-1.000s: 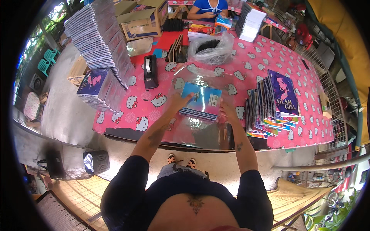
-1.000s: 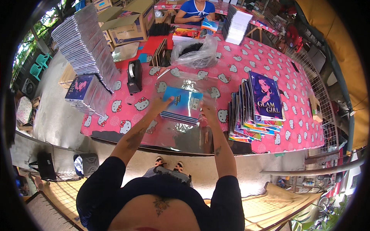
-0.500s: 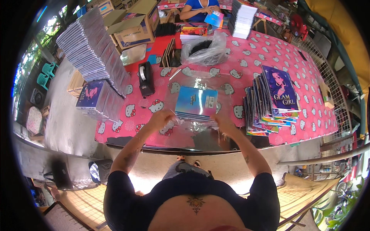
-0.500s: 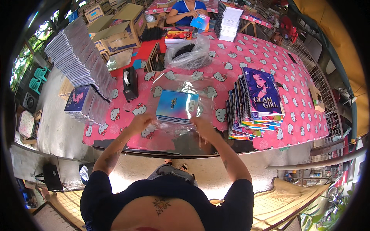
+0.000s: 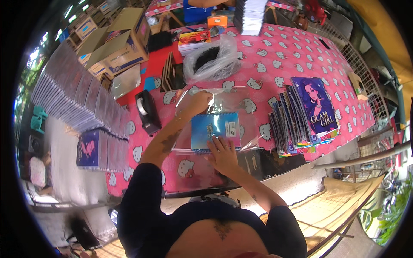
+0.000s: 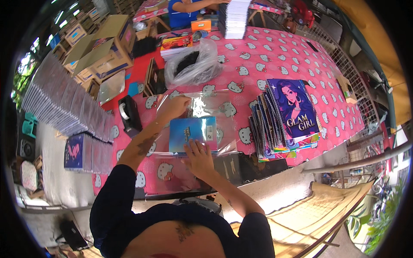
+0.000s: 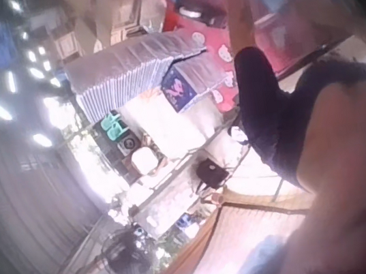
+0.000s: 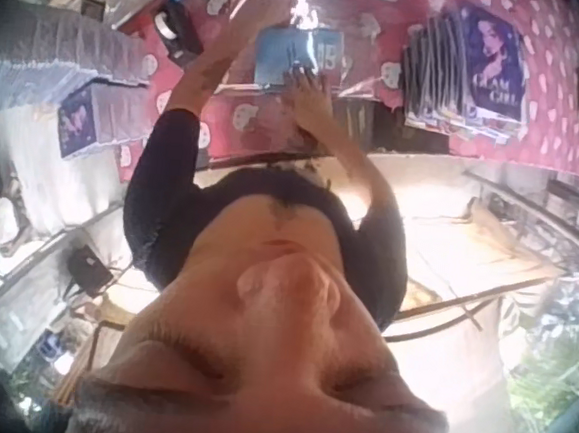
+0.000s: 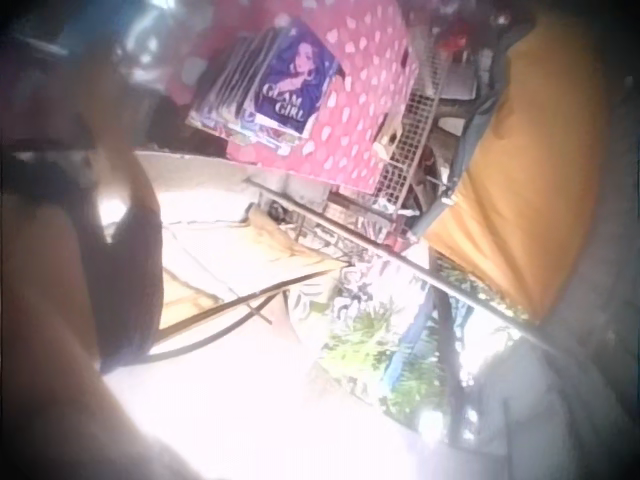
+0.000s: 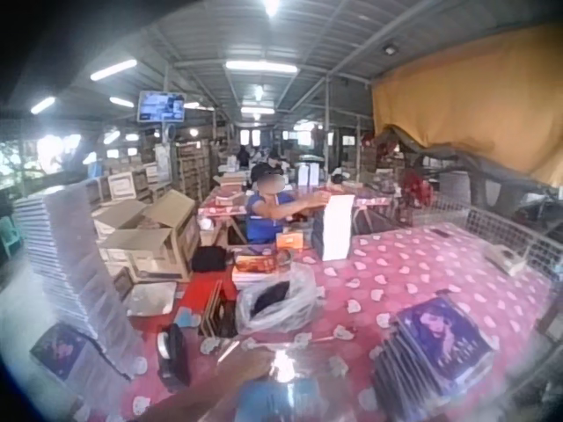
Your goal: The person places stacks of notebooks into plastic bags and seals them using tape from a dispenser.
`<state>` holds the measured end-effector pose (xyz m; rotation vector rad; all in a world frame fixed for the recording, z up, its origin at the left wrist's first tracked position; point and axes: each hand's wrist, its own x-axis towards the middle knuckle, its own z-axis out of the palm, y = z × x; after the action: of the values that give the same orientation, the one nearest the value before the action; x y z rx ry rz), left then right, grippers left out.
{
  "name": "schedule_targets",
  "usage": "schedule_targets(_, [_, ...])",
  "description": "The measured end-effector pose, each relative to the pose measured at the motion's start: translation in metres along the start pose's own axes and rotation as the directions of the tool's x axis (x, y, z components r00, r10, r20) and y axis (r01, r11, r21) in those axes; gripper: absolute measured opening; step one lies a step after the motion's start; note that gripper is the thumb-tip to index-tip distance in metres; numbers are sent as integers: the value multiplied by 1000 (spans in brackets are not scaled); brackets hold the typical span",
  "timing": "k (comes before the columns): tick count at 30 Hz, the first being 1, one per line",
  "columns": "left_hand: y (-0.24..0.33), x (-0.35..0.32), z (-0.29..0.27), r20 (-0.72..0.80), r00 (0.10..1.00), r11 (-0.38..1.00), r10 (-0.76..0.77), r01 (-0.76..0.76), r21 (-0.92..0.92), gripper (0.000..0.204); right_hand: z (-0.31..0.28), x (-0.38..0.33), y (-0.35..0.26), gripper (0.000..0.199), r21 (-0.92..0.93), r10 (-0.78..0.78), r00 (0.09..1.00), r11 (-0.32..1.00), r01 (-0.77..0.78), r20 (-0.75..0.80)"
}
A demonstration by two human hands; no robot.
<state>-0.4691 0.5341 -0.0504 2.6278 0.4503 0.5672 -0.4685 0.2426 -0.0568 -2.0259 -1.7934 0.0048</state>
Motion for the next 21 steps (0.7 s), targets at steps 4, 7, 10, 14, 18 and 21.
schedule_targets(4, [-59, 11, 59, -24, 999, 915, 43, -29, 403, 11, -2, 6, -7, 53, -3, -10, 999, 1000, 11, 38])
schedule_targets(7, [-28, 34, 45, 86, 993, 958, 87, -107, 265, 21, 2, 3, 1, 52, -28, 55, 998, 998, -54, 36])
schedule_targets(10, [-39, 36, 44, -42, 997, 975, 68, -57, 215, 27, -1, 6, 0, 52, -24, 32, 999, 999, -32, 24])
schedule_targets(14, [-49, 28, 53, 6, 999, 941, 49, -48, 335, 25, -4, 8, 0, 53, -31, 15, 1000, 999, -14, 23])
schedule_targets(18, [-33, 25, 51, -139, 981, 923, 132, -71, 379, 24, -2, 4, 1, 54, -26, 3, 1000, 1000, -3, 7])
schedule_targets(21, [-28, 28, 38, -25, 997, 930, 74, -60, 363, 23, -5, 4, 2, 54, -18, -7, 1000, 1000, 7, 3])
